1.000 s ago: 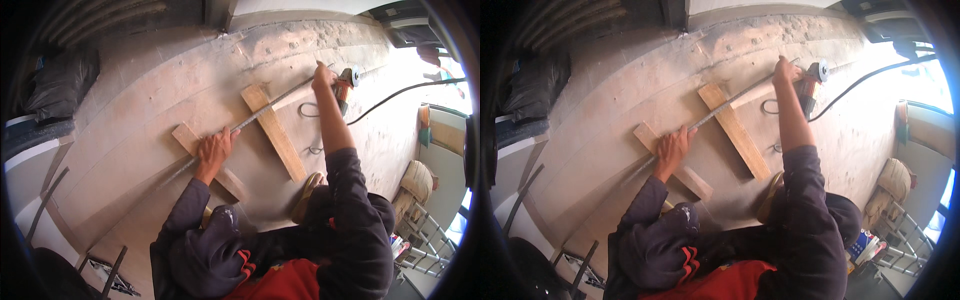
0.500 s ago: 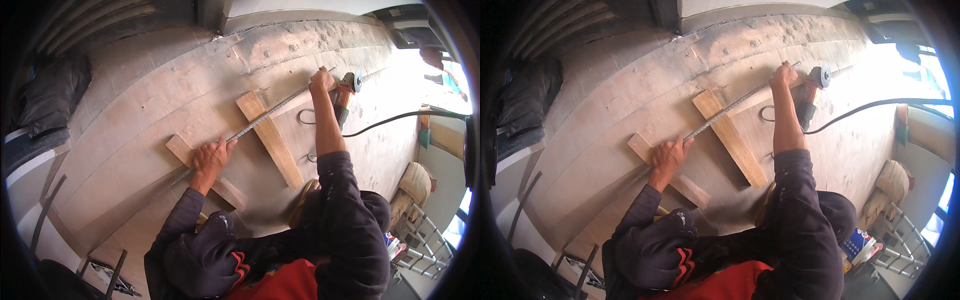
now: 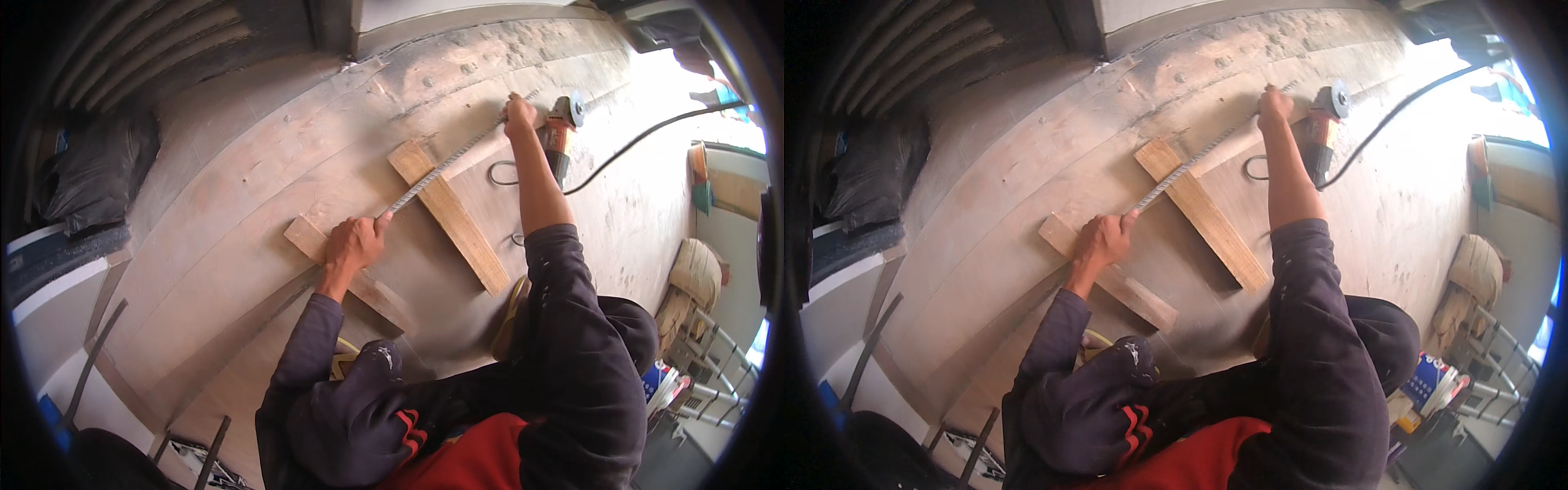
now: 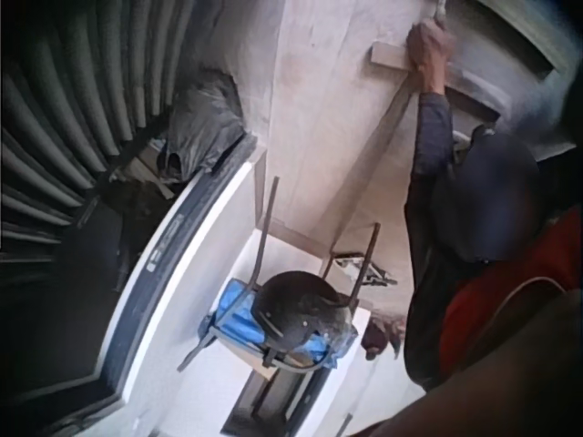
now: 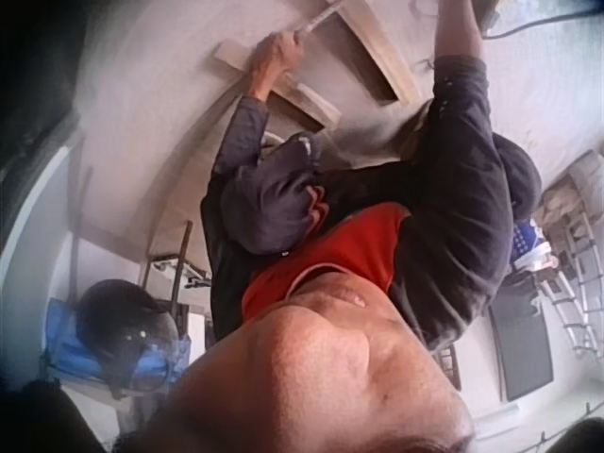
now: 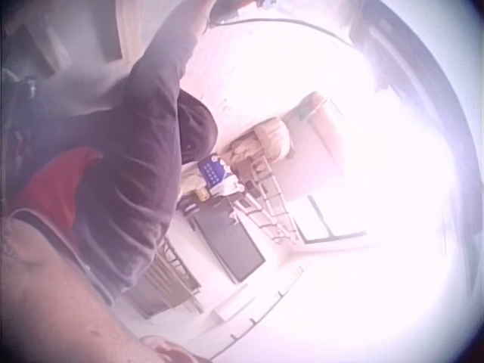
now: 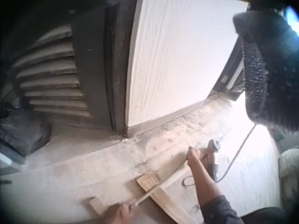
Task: The person uses an angle grinder to cut a metal rod placed on wooden supports. They repeatedly position the rod, cut it, and reposition it for additional cuts, producing sparks during each cut.
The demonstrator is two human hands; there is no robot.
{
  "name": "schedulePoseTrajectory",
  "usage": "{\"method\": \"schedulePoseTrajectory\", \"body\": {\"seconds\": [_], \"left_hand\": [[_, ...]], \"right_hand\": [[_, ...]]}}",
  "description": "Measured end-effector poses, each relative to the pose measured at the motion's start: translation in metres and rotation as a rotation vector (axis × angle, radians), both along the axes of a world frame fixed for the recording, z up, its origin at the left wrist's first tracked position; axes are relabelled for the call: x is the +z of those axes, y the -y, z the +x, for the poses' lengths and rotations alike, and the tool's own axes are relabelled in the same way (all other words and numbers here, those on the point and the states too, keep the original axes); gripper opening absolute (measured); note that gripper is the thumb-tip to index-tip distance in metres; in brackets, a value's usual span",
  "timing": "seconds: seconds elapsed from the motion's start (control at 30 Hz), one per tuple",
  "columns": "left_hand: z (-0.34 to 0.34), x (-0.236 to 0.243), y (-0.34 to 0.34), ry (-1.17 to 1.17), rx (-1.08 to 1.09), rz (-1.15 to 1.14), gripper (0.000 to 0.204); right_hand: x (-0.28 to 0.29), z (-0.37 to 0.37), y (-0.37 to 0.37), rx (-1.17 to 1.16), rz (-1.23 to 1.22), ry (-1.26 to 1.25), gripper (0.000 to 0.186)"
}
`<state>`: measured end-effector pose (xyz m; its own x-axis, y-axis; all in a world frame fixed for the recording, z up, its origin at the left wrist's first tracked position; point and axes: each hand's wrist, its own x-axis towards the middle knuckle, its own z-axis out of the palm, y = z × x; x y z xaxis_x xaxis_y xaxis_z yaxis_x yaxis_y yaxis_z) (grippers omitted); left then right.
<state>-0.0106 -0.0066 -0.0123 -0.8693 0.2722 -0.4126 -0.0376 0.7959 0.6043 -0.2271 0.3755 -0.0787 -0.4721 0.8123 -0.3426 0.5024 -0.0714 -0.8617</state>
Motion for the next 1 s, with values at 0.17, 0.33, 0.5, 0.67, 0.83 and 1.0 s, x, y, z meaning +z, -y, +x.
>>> {"method": "schedulePoseTrajectory", "body": {"seconds": [0.17,0.33,0.5,0.67,0.83,1.0], "left_hand": [[-0.012,0.003,0.004,0.133,-0.022,0.007,0.070],[0.001,-0.009,0.007,-0.308,-0.071,-0.024,0.058],[0.001,-0.022,0.005,-0.526,-0.086,0.017,0.047],[0.000,-0.019,0.004,-0.380,-0.136,-0.084,0.048],[0.000,-0.016,0.004,-0.287,-0.149,-0.069,0.044],[0.003,-0.012,0.009,-0.253,-0.133,-0.071,0.041]], "right_hand": [[0.016,0.044,0.013,0.081,-0.114,-0.155,0.044],[0.073,0.091,0.061,0.419,0.425,-0.153,0.028],[0.076,0.089,0.057,1.071,1.171,-0.258,0.041],[0.087,0.050,0.052,0.978,0.787,-0.168,0.037],[0.050,0.037,0.056,0.853,0.925,-0.134,0.034],[0.059,0.033,0.063,0.887,0.882,-0.044,0.028]]}}
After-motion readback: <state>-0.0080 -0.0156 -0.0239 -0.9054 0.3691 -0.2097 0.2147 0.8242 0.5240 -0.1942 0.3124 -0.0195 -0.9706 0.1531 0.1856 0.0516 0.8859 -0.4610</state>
